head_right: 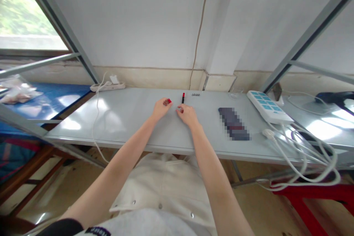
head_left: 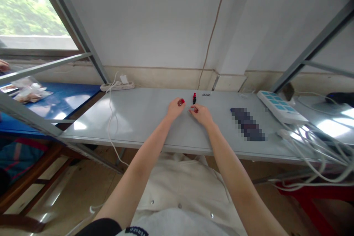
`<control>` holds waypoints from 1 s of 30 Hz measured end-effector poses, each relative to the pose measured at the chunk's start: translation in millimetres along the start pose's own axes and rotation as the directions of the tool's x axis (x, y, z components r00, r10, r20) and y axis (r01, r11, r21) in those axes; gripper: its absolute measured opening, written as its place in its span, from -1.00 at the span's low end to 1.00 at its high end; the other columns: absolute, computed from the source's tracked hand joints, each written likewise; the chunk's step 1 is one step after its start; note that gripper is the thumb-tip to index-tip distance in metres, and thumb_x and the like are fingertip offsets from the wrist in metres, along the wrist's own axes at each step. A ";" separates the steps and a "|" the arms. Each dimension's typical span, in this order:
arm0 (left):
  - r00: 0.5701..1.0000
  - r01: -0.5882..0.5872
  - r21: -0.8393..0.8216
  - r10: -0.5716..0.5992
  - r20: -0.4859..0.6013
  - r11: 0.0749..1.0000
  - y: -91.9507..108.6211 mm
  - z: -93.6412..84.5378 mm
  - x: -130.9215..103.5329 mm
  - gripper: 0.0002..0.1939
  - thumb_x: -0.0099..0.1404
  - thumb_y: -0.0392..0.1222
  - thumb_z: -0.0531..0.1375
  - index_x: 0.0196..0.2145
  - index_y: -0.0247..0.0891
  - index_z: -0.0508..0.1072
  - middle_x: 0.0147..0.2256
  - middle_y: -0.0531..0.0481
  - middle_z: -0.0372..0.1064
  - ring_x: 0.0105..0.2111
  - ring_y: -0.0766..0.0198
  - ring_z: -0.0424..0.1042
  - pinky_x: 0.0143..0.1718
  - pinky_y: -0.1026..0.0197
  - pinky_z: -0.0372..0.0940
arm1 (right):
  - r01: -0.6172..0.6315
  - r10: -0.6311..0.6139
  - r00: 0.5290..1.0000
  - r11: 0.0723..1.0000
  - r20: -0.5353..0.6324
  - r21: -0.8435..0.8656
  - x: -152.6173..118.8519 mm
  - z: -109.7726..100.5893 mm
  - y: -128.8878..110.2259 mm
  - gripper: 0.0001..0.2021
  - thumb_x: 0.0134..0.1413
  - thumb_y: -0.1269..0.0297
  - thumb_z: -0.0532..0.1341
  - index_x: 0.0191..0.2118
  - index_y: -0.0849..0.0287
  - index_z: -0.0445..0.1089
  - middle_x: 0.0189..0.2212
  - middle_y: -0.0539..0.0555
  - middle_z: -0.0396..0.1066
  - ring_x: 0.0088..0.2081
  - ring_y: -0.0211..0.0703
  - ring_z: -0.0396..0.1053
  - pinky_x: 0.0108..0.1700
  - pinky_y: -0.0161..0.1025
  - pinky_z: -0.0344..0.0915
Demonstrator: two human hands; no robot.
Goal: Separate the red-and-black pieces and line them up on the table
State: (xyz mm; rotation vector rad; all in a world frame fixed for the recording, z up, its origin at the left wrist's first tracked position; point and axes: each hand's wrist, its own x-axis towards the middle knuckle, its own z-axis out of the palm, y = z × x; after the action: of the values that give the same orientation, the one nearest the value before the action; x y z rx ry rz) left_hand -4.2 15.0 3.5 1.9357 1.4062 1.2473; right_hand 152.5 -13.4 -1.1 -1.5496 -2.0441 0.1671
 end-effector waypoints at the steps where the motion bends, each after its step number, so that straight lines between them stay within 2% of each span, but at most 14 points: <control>1: 1.000 0.022 0.057 -0.021 -0.012 0.998 -3.2 -8.8 4.8 -0.93 0.10 -0.25 0.13 -0.41 -0.27 0.38 -0.40 -0.04 0.42 -0.39 0.32 0.38 -0.29 0.26 0.26 | -0.003 0.003 1.000 1.000 -0.001 0.007 0.0 0.4 1.0 -0.77 -0.02 0.24 0.11 -0.22 0.18 0.37 -0.52 0.02 0.38 -0.45 -0.27 0.29 -0.34 -0.34 0.15; 4: 0.996 0.091 0.257 -0.084 -0.038 0.962 -17.9 -40.1 16.3 -0.92 0.09 -0.25 0.13 -0.42 -0.27 0.40 -0.38 -0.09 0.42 -0.34 0.24 0.39 -0.26 0.22 0.24 | -0.022 0.022 1.000 1.000 -0.015 0.023 -0.1 1.1 3.2 -0.77 -0.01 0.25 0.10 -0.22 0.18 0.38 -0.52 0.02 0.38 -0.45 -0.27 0.29 -0.33 -0.33 0.16; 7: 0.988 0.151 0.384 -0.141 -0.054 0.911 -36.3 -69.7 18.5 -0.89 0.10 -0.24 0.11 -0.40 -0.27 0.40 -0.36 -0.10 0.42 -0.31 0.21 0.39 -0.25 0.22 0.22 | -0.025 0.027 0.998 0.999 -0.050 0.041 -0.2 1.4 3.6 -0.75 0.00 0.25 0.07 -0.21 0.19 0.37 -0.52 0.02 0.37 -0.46 -0.26 0.28 -0.33 -0.33 0.16; 11: 0.971 0.234 0.509 -0.228 -0.075 0.828 -53.8 -92.6 10.0 -0.86 0.12 -0.22 0.07 -0.39 -0.27 0.39 -0.33 -0.14 0.41 -0.26 0.17 0.38 -0.24 0.20 0.21 | -0.060 0.069 0.985 0.996 -0.156 0.064 -0.6 1.0 3.3 -0.73 0.03 0.26 0.02 -0.20 0.21 0.36 -0.50 0.06 0.38 -0.45 -0.24 0.29 -0.32 -0.31 0.15; 17: 0.958 0.265 0.552 -0.283 -0.055 0.791 -61.1 -96.9 4.0 -0.84 0.14 -0.18 0.05 -0.40 -0.27 0.38 -0.33 -0.16 0.41 -0.27 0.16 0.38 -0.26 0.20 0.20 | -0.168 0.195 0.926 0.980 -0.324 0.109 -1.0 -1.9 5.7 -0.71 0.03 0.26 -0.04 -0.23 0.23 0.34 -0.49 0.10 0.37 -0.43 -0.19 0.29 -0.32 -0.29 0.14; 22: 0.949 0.276 0.578 -0.311 -0.039 0.768 -65.0 -95.2 5.9 -0.85 0.12 -0.19 0.06 -0.42 -0.29 0.39 -0.34 -0.17 0.42 -0.29 0.14 0.38 -0.29 0.20 0.20 | -0.270 0.326 0.848 0.944 -0.419 0.190 0.8 -4.8 12.5 -0.71 -0.01 0.28 -0.06 -0.22 0.26 0.30 -0.47 0.13 0.38 -0.42 -0.17 0.29 -0.30 -0.25 0.14; 26: 0.939 0.295 0.588 -0.344 -0.030 0.753 -65.0 -94.6 5.8 -0.84 0.11 -0.19 0.07 -0.40 -0.29 0.39 -0.32 -0.18 0.42 -0.26 0.14 0.38 -0.28 0.21 0.19 | -0.355 0.422 0.811 0.906 -0.405 0.231 1.9 -6.0 19.1 -0.73 -0.06 0.30 -0.03 -0.22 0.26 0.26 -0.46 0.12 0.38 -0.41 -0.15 0.29 -0.30 -0.24 0.15; 30: 0.933 0.316 0.574 -0.358 -0.042 0.756 -65.3 -93.6 6.2 -0.83 0.12 -0.17 0.08 -0.38 -0.28 0.39 -0.30 -0.18 0.42 -0.23 0.14 0.37 -0.26 0.21 0.18 | -0.425 0.454 0.832 0.891 -0.317 0.161 0.7 -8.1 20.7 -0.79 -0.06 0.32 0.01 -0.28 0.24 0.29 -0.42 0.14 0.39 -0.36 -0.15 0.31 -0.29 -0.25 0.15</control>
State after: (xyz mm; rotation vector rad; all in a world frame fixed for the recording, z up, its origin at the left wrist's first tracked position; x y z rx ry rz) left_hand -117.3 31.7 2.5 1.9139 2.1620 0.6102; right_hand 174.0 -7.9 -2.8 -1.8296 -1.3691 0.1367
